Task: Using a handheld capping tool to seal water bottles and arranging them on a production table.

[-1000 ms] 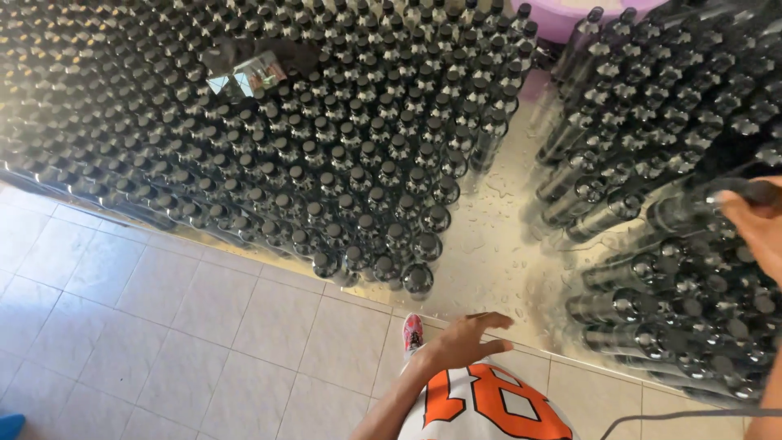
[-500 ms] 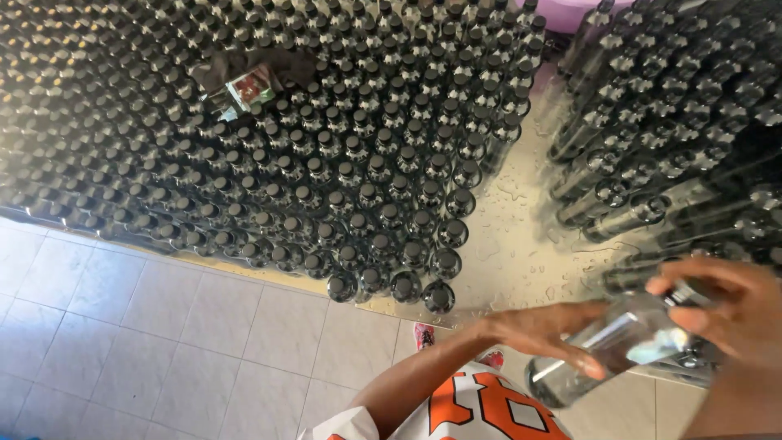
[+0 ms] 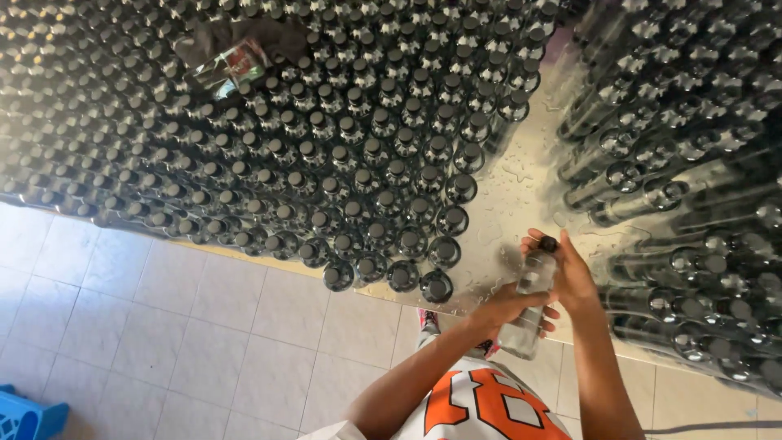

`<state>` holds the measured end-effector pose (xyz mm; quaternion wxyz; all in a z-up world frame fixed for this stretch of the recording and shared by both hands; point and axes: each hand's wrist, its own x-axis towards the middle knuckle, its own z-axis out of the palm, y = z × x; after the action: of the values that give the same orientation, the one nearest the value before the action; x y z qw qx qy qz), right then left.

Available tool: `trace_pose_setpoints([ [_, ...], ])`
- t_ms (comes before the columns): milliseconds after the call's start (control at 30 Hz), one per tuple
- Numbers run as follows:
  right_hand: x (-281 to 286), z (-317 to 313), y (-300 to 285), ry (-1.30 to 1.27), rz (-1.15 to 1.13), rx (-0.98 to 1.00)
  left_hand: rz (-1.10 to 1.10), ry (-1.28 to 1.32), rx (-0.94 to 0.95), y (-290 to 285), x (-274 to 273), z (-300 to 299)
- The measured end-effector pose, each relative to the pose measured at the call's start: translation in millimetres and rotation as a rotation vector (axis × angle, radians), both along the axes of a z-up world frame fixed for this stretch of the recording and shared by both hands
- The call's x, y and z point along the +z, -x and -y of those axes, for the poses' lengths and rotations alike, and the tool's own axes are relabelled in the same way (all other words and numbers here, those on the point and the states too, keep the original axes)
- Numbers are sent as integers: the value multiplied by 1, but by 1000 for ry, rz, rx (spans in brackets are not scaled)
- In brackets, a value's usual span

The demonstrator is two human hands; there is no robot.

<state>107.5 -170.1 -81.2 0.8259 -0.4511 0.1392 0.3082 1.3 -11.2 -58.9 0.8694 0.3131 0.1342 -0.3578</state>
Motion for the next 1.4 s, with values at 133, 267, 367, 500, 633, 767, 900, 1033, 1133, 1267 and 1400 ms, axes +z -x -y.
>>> trace_pose_setpoints([
  [133,-23,3,-3,16,-81,-33,-60,-49,14,1,4,0],
  [267,-52,18,-9,12,-79,-40,-16,-66,28,0,0,9],
  [367,-47,23,-10,13,-74,-51,-2,-102,29,-2,3,11],
  [500,-38,24,-10,36,-56,-50,12,-122,37,-3,11,12],
  [633,-23,28,-9,104,-29,-15,62,-112,27,-5,-5,16],
  [767,-10,34,-9,153,-1,14,67,-132,34,-7,16,10],
  [900,6,31,-6,147,15,13,50,-68,29,-6,34,9],
  [1033,9,28,2,-125,-7,-60,11,200,-24,-8,35,10],
  [1133,23,21,11,-339,-9,-101,-15,290,-57,-9,13,7],
  [1267,11,24,8,-410,-25,-136,-27,375,-84,-5,31,7],
  [1400,-7,33,1,-486,-92,-136,16,305,-74,-7,35,2],
])
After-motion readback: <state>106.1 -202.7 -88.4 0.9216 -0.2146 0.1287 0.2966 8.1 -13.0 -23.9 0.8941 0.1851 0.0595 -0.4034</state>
